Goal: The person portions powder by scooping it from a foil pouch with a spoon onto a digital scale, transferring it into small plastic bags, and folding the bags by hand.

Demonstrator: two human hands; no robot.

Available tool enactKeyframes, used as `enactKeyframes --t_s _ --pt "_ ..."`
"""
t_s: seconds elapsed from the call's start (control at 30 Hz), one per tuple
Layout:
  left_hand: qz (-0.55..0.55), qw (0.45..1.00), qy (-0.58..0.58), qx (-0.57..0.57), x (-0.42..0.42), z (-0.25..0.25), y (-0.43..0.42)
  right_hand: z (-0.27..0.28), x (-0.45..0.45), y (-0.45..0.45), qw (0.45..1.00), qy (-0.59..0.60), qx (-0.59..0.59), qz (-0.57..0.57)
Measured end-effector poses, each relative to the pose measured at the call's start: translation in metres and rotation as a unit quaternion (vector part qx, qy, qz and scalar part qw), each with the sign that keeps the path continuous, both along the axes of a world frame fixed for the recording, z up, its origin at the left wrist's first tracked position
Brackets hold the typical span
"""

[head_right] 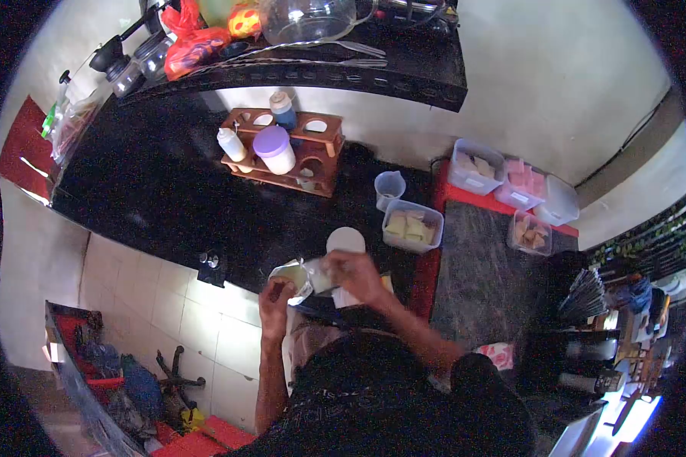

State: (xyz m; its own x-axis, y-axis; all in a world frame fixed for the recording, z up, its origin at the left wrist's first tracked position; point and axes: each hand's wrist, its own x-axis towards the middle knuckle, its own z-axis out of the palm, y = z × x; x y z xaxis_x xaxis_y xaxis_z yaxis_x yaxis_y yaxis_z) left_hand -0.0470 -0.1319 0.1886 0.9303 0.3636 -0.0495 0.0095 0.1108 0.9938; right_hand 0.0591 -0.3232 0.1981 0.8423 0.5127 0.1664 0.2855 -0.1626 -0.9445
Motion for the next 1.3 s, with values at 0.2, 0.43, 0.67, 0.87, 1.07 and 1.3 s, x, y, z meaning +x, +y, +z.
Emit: enactKeyframes --t_s 0.2,0.43,0.67,0.87,1.07,1.3 --pt "0.055 0.997 0.037 0.035 -0.028 -0.018 0.042 -0.025 0.102 -0.11 0.945 -0.153 -0.1 -0.271" --pt "0.053 0.998 0.039 -0.002 -0.025 -0.032 0.042 -0.169 0.184 -0.186 0.953 0.109 0.135 -0.249" --pt "0.065 0.995 0.075 0.019 -0.041 -0.037 0.06 -0.067 0.1 -0.062 0.911 -0.264 -0.143 -0.281" --pt "0.054 0.992 0.11 0.013 -0.043 -0.05 0.047 -0.149 0.014 -0.009 0.968 -0.045 -0.222 0.103" --pt "-0.003 0.993 0.117 -0.009 -0.046 -0.051 0.03 -0.17 0.007 0.021 0.929 -0.208 -0.306 0.001" --pt "0.019 0.987 0.139 0.078 -0.063 -0.066 0.034 -0.133 0.02 0.016 0.984 -0.07 -0.158 -0.036"
